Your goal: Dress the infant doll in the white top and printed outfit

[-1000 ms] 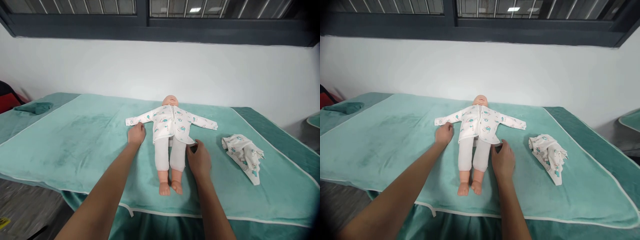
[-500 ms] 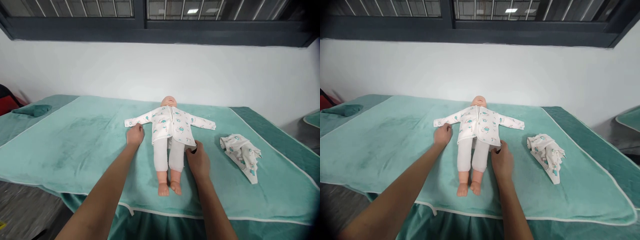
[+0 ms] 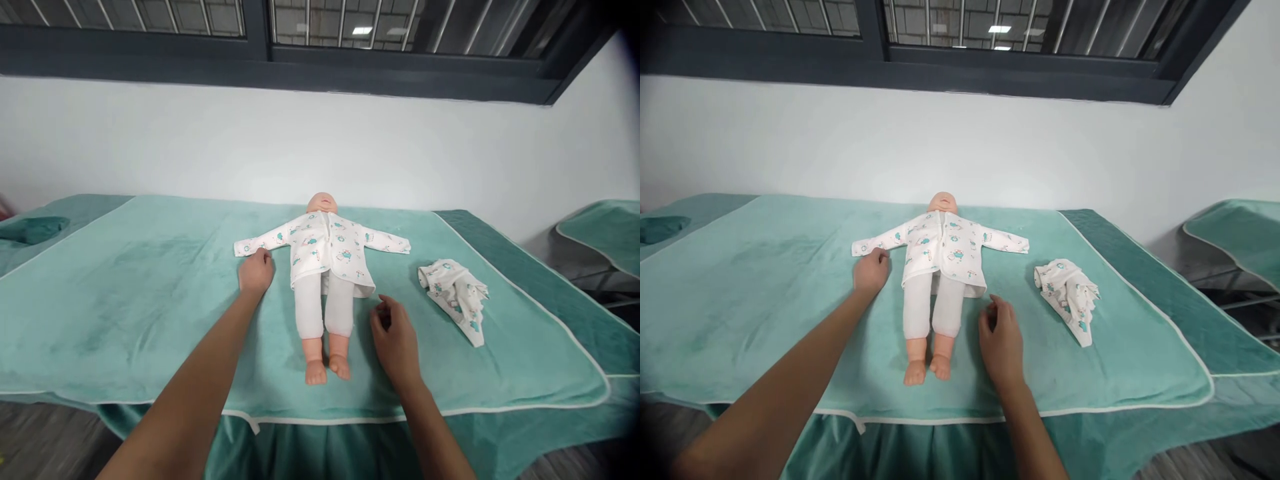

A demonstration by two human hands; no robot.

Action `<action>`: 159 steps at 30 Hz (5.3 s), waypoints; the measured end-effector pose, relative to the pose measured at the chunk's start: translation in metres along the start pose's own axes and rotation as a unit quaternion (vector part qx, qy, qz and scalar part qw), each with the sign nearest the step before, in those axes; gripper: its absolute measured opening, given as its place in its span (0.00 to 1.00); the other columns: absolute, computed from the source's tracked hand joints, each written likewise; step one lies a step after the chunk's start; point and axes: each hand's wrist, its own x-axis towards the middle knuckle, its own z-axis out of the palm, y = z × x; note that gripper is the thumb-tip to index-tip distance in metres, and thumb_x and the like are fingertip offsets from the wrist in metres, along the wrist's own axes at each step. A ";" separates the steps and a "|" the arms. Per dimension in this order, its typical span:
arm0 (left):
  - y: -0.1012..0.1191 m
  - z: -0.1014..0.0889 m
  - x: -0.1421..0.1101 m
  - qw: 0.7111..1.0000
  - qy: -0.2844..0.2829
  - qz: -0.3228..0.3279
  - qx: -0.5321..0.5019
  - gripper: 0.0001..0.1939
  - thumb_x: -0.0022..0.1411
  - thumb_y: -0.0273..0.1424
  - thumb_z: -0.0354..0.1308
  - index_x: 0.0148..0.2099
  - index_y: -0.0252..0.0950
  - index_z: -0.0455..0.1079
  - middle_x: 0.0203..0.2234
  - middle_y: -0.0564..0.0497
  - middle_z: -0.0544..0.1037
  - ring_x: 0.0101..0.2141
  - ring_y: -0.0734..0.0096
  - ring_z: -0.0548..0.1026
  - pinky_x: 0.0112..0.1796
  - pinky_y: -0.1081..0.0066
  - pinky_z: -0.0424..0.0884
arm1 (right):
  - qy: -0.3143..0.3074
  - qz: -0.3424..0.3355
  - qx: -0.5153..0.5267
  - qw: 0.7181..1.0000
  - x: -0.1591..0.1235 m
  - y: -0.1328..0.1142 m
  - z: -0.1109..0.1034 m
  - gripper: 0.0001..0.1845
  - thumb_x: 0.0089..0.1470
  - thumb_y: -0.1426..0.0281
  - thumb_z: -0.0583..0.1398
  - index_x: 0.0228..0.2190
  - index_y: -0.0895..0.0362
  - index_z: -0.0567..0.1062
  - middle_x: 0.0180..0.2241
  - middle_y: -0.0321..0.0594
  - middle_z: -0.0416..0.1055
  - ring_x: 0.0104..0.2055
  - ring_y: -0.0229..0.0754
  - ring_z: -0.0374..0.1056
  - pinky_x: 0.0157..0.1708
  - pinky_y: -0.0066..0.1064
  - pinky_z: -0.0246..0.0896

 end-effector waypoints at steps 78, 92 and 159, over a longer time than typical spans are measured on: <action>0.117 -0.237 -0.158 0.809 -0.314 0.222 -0.445 0.17 0.56 0.43 0.66 0.39 0.35 0.72 0.29 0.52 0.75 0.27 0.72 0.72 0.26 0.74 0.65 | -0.261 -0.119 0.408 0.866 0.046 -0.187 -0.152 0.10 0.57 0.60 0.62 0.34 0.53 0.70 0.24 0.30 0.63 0.24 0.33 0.57 0.25 0.26 0.52; 0.111 -0.207 -0.169 0.825 -0.379 0.217 -0.359 0.16 0.58 0.44 0.63 0.43 0.38 0.76 0.37 0.50 0.80 0.39 0.60 0.77 0.38 0.67 0.71 | -0.389 -0.105 0.373 0.836 0.038 -0.166 -0.146 0.17 0.57 0.54 0.62 0.34 0.57 0.78 0.32 0.37 0.74 0.31 0.37 0.68 0.32 0.29 0.62; 0.090 -0.122 -0.159 0.793 -0.496 0.066 -0.349 0.20 0.54 0.41 0.62 0.47 0.37 0.72 0.41 0.48 0.79 0.43 0.58 0.76 0.38 0.67 0.68 | -0.104 0.092 0.367 0.920 -0.049 -0.035 -0.010 0.06 0.59 0.63 0.56 0.34 0.52 0.67 0.33 0.36 0.69 0.37 0.44 0.65 0.40 0.35 0.60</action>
